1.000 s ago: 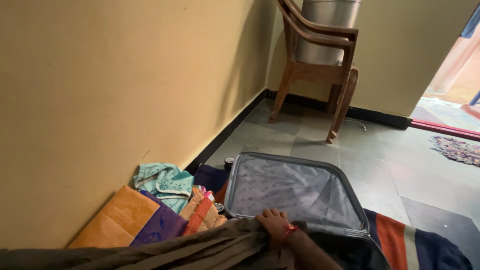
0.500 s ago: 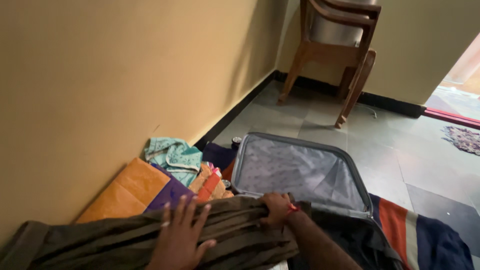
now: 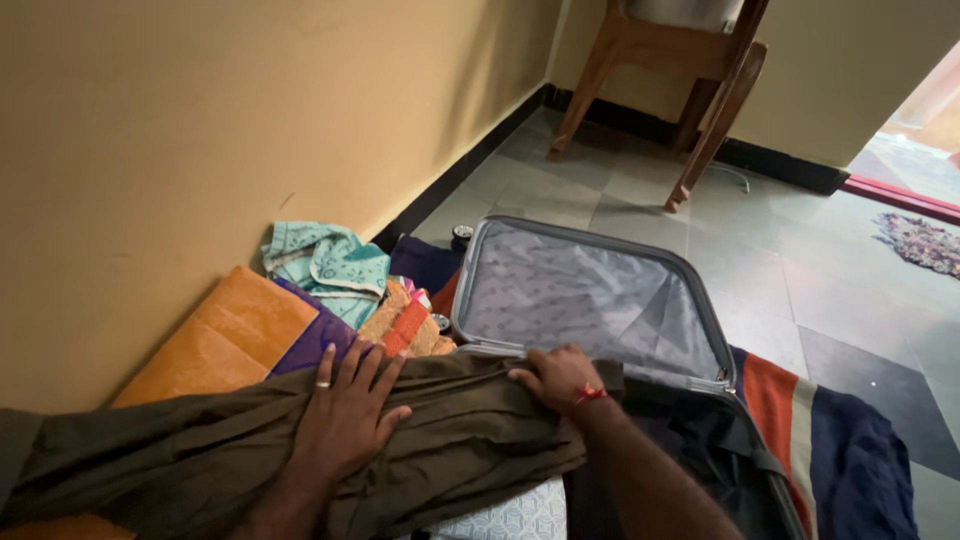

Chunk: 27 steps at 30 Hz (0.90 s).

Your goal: The person packs a suitcase by hand, folding and placing trousers and a shirt into the main compartment.

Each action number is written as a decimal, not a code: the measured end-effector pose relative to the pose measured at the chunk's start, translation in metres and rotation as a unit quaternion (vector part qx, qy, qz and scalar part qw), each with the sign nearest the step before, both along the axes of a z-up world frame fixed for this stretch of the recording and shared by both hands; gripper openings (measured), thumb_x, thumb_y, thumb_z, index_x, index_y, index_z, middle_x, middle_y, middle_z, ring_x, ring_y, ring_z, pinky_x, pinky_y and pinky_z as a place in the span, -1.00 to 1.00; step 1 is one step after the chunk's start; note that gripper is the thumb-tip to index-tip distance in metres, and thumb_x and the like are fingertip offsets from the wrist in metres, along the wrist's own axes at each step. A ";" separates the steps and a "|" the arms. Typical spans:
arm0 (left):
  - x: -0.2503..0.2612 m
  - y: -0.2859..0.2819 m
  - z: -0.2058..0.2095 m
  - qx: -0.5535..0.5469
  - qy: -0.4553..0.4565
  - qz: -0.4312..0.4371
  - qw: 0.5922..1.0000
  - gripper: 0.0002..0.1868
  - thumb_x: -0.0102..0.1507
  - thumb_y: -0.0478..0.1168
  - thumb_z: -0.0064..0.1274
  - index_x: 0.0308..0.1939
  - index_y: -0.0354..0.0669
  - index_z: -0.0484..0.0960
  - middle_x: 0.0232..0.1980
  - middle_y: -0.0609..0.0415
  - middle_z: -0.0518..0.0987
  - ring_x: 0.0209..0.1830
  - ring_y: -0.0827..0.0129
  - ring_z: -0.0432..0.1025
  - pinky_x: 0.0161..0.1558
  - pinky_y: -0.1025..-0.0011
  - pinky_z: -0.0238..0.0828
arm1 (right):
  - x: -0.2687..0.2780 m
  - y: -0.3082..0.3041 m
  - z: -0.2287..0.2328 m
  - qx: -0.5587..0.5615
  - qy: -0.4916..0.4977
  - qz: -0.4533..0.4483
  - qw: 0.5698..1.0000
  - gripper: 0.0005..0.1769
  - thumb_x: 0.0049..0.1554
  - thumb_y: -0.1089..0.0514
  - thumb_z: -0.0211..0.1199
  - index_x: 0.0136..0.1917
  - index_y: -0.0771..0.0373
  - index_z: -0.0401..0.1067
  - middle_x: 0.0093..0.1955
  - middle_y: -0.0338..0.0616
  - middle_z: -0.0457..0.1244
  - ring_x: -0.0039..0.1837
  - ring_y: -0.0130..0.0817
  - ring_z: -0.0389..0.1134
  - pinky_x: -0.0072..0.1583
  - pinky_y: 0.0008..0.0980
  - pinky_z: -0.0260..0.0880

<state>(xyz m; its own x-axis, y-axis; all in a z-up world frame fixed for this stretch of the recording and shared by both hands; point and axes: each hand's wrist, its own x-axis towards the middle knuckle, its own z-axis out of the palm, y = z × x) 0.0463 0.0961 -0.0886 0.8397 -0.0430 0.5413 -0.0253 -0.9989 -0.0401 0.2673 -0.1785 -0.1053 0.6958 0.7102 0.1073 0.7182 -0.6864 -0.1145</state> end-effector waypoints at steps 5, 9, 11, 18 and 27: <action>0.001 -0.004 0.000 0.006 0.027 -0.015 1.000 -0.23 0.21 0.23 -0.04 0.40 -0.09 0.33 0.23 -0.11 0.40 0.35 0.02 0.17 0.41 -0.09 -0.09 | 0.003 -0.009 0.027 -0.031 0.068 -0.015 0.997 -0.35 0.16 -0.45 0.03 -0.06 0.11 0.62 -0.13 0.05 0.42 0.03 0.12 0.43 0.11 0.03 0.40; 0.008 -0.016 -0.008 0.008 -0.012 -0.068 0.998 -0.23 0.22 0.22 0.01 0.43 -0.06 0.33 0.06 -0.15 0.40 0.18 -0.02 0.26 0.35 -0.06 0.08 | 0.013 -0.036 0.042 -0.101 0.164 -0.036 0.981 -0.26 0.14 -0.50 0.04 0.02 0.16 0.64 -0.04 0.09 0.44 0.07 0.07 0.46 0.17 -0.04 0.41; 0.015 -0.028 -0.014 0.001 0.071 -0.059 0.996 -0.21 0.25 0.23 0.00 0.48 0.01 0.27 0.05 -0.14 0.39 0.11 -0.01 0.27 0.24 -0.03 0.15 | 0.013 -0.056 0.049 -0.138 0.210 -0.062 0.966 -0.21 0.14 -0.52 0.05 0.04 0.21 0.64 0.00 0.11 0.45 0.08 0.03 0.47 0.18 -0.06 0.41; 0.065 -0.064 -0.033 -0.066 0.056 -0.168 0.982 -0.21 0.25 0.20 0.03 0.50 0.04 0.26 0.08 -0.17 0.39 0.08 -0.04 0.28 0.15 -0.01 0.24 | 0.025 -0.128 0.057 -0.206 0.291 -0.184 0.916 -0.19 0.09 -0.54 0.11 0.02 0.24 0.64 0.02 0.05 0.46 0.10 -0.08 0.49 0.16 -0.10 0.44; 0.113 -0.131 -0.067 -0.056 0.144 -0.268 0.951 -0.17 0.22 0.20 0.08 0.54 0.22 0.18 0.20 -0.23 0.36 0.23 -0.12 0.24 0.23 -0.09 0.19 | 0.032 -0.220 -0.025 -0.187 0.223 -0.180 0.940 -0.30 0.12 -0.49 0.10 -0.04 0.12 0.67 -0.05 0.00 0.46 0.06 -0.08 0.46 0.16 -0.13 0.42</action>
<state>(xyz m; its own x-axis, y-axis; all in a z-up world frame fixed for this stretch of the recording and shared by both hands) 0.1597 -0.0349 -0.1558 0.8272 -0.4625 0.3190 -0.5263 -0.8367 0.1516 0.2993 -0.3984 -0.1299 0.8149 0.3496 -0.4622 0.3685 -0.9282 -0.0523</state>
